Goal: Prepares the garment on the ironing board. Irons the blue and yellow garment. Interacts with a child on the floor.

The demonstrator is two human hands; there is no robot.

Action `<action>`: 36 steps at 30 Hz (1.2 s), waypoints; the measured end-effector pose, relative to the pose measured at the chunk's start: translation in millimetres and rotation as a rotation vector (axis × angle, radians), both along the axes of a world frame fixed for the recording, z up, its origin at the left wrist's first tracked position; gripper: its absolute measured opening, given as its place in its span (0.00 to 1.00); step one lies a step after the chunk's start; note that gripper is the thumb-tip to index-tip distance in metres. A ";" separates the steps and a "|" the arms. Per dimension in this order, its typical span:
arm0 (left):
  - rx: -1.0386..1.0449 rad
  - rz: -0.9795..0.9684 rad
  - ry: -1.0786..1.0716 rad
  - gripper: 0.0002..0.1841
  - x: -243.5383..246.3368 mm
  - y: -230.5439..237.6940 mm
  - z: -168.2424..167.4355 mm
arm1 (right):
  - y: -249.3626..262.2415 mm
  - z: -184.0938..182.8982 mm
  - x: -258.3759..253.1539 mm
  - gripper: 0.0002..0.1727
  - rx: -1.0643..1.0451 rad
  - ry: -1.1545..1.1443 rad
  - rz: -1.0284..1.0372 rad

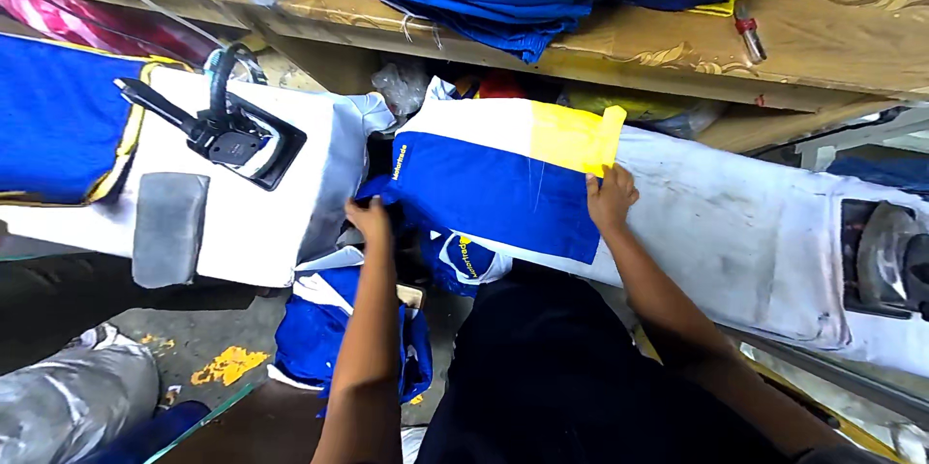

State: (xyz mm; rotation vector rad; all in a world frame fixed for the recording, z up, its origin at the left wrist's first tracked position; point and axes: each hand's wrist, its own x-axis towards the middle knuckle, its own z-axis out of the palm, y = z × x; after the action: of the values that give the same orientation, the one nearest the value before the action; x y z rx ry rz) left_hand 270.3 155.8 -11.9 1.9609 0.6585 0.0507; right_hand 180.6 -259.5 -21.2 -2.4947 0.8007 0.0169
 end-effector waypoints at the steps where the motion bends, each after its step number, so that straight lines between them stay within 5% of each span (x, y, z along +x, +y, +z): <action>1: 0.165 -0.189 -0.055 0.36 -20.3 -19.9 5.2 | -15.3 5.5 7.8 0.33 0.007 -0.039 -0.037; 3: 0.363 -0.581 -0.151 0.30 -63.6 -65.3 11.5 | -49.1 13.4 33.9 0.34 -0.002 -0.068 -0.131; 6: 0.328 -1.108 -0.314 0.17 -121.0 -143.8 18.5 | -99.3 20.2 78.1 0.38 0.024 0.026 -0.201; 9: 0.305 -1.398 -0.397 0.15 -150.1 -198.3 15.6 | -118.5 25.9 113.6 0.45 0.238 0.268 -0.074; 11: 0.363 -1.487 -0.297 0.18 -158.4 -223.2 11.1 | -118.8 28.7 130.2 0.42 0.296 0.382 0.107; 15: 0.487 -1.422 -0.350 0.13 -162.8 -243.5 1.4 | -116.6 32.0 143.8 0.29 0.332 0.423 0.081; 19: 0.526 -1.386 -0.432 0.12 -168.0 -240.2 -4.3 | -123.4 24.6 137.6 0.27 0.449 0.313 -0.045; 23: 0.457 -1.360 -0.368 0.12 -165.1 -243.4 -3.9 | -124.2 24.2 136.9 0.36 0.365 0.360 0.200; 27: 0.560 -1.351 -0.385 0.12 -167.8 -255.7 -4.2 | -117.2 24.1 147.0 0.26 0.256 0.429 0.300; 32: 0.686 -1.289 -0.491 0.10 -179.9 -271.5 -8.2 | -123.9 11.0 133.3 0.26 0.608 0.039 -0.079; 36: 0.473 -1.369 -0.598 0.08 -202.5 -299.6 0.9 | -144.1 13.7 103.5 0.24 0.626 -0.145 -0.096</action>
State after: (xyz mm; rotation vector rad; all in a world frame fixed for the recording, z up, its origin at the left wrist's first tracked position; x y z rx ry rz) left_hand 67.9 -143.8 -11.0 2.2820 -1.2108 -0.0601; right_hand 284.1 -403.6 -7.5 -1.8447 0.7177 0.0451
